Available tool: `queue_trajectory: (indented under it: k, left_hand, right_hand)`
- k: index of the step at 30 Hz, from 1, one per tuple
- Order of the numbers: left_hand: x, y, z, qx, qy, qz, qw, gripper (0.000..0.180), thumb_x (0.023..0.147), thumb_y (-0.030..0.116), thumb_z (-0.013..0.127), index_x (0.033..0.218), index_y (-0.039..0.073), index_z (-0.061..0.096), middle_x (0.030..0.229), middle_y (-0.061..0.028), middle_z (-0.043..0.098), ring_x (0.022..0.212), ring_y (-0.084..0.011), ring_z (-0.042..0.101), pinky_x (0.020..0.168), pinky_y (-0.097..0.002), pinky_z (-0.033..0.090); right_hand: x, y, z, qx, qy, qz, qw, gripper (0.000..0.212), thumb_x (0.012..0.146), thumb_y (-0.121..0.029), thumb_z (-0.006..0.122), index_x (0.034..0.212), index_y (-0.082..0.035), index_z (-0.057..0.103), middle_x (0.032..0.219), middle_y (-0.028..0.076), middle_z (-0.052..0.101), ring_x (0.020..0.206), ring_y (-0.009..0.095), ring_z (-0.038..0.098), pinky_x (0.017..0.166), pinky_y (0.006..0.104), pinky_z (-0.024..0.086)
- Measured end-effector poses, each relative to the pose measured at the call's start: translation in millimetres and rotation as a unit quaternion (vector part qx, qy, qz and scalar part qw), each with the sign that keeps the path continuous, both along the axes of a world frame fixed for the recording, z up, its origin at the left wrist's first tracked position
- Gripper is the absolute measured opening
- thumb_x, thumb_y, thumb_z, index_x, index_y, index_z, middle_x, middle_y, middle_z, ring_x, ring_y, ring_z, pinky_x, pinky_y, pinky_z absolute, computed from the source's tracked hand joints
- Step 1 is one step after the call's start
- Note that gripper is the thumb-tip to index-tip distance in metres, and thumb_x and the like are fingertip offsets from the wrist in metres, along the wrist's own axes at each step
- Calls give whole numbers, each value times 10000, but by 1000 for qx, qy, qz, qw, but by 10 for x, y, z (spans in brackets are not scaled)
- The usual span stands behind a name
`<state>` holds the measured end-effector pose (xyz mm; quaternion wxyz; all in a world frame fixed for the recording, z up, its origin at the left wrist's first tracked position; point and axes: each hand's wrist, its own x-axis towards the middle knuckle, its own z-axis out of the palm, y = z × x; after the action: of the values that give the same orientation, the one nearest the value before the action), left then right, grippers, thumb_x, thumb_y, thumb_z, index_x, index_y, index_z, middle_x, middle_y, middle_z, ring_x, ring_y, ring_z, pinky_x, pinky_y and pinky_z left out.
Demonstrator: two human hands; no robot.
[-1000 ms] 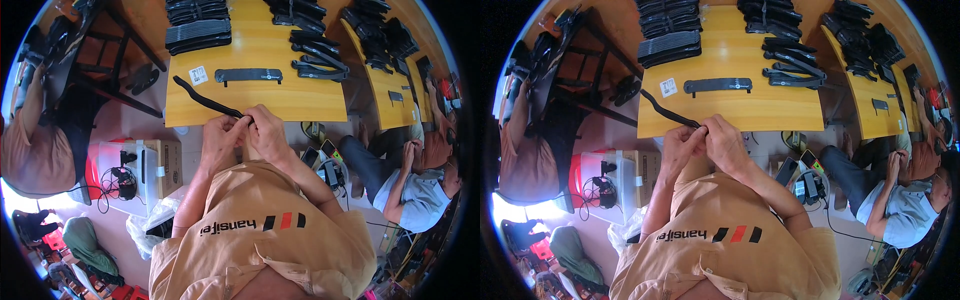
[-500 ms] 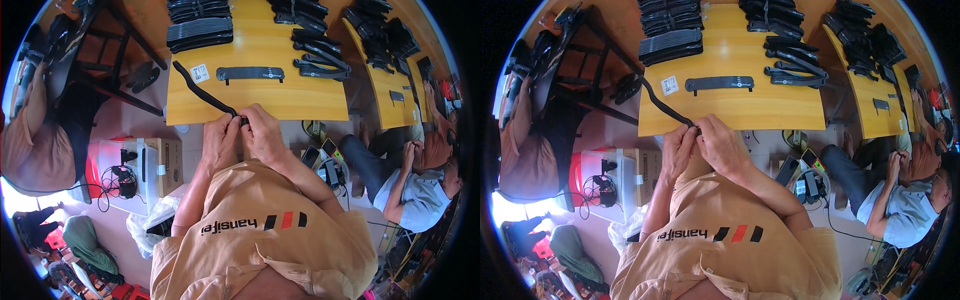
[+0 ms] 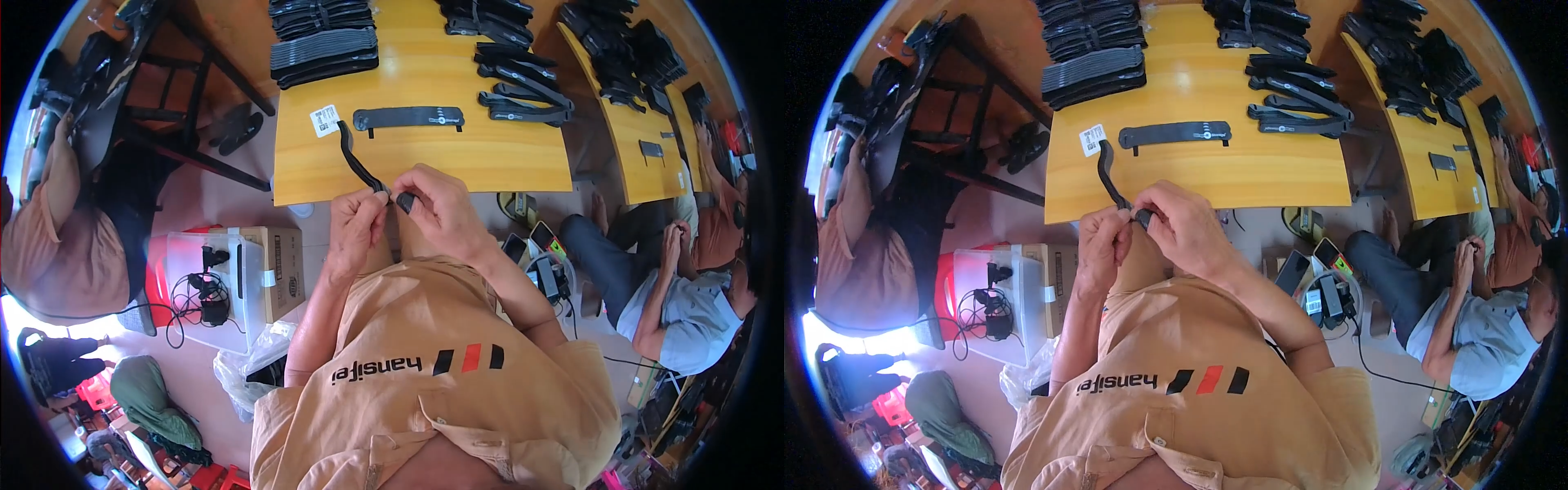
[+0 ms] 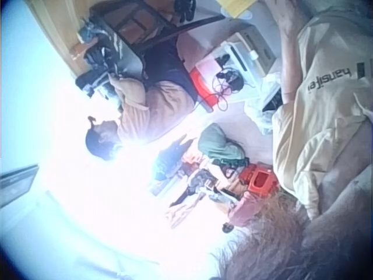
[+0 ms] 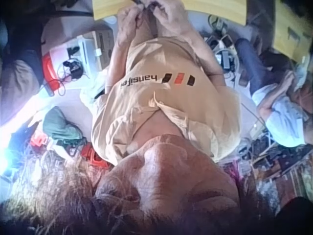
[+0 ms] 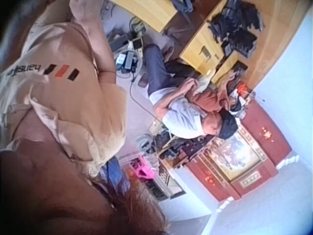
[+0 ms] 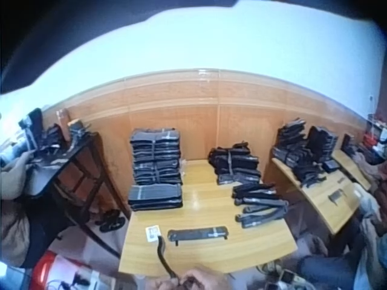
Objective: The recorder is assembling black plastic straps by attaching small plastic clips or components to them.
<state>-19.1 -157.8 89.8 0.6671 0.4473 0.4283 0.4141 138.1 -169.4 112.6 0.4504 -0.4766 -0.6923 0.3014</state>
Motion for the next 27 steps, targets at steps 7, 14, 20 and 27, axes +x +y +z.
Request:
queue_trajectory:
  k: [7,14,20,27]
  left_hand:
    - [-87,-47,260,-7,28,-70,997,328,844,158,503,531,79,444,441,20,389,355,-46,306,352,-207,208]
    - [-176,-55,405,-25,50,-143,988,333,850,175,515,542,58,467,477,33,408,404,-33,357,374,-197,245]
    - [-141,-81,393,-38,12,-142,989,350,850,206,517,533,71,456,462,32,395,386,-35,322,375,-198,220]
    - [-54,-120,265,-90,-176,-129,972,352,876,216,522,560,82,445,479,31,409,375,-41,323,372,-191,233]
  right_hand:
    - [247,119,146,-192,-36,222,955,88,830,-86,565,839,-9,522,651,75,510,602,162,535,514,272,394]
    - [173,36,234,-59,-18,229,971,104,752,-58,525,845,-12,527,644,171,511,586,324,504,544,386,382]
    - [194,-8,293,-149,-5,237,960,79,739,-27,495,797,2,541,579,139,509,525,227,554,475,336,391]
    - [136,-37,161,-364,362,213,831,146,812,-40,445,708,3,537,557,41,545,446,102,541,398,190,403]
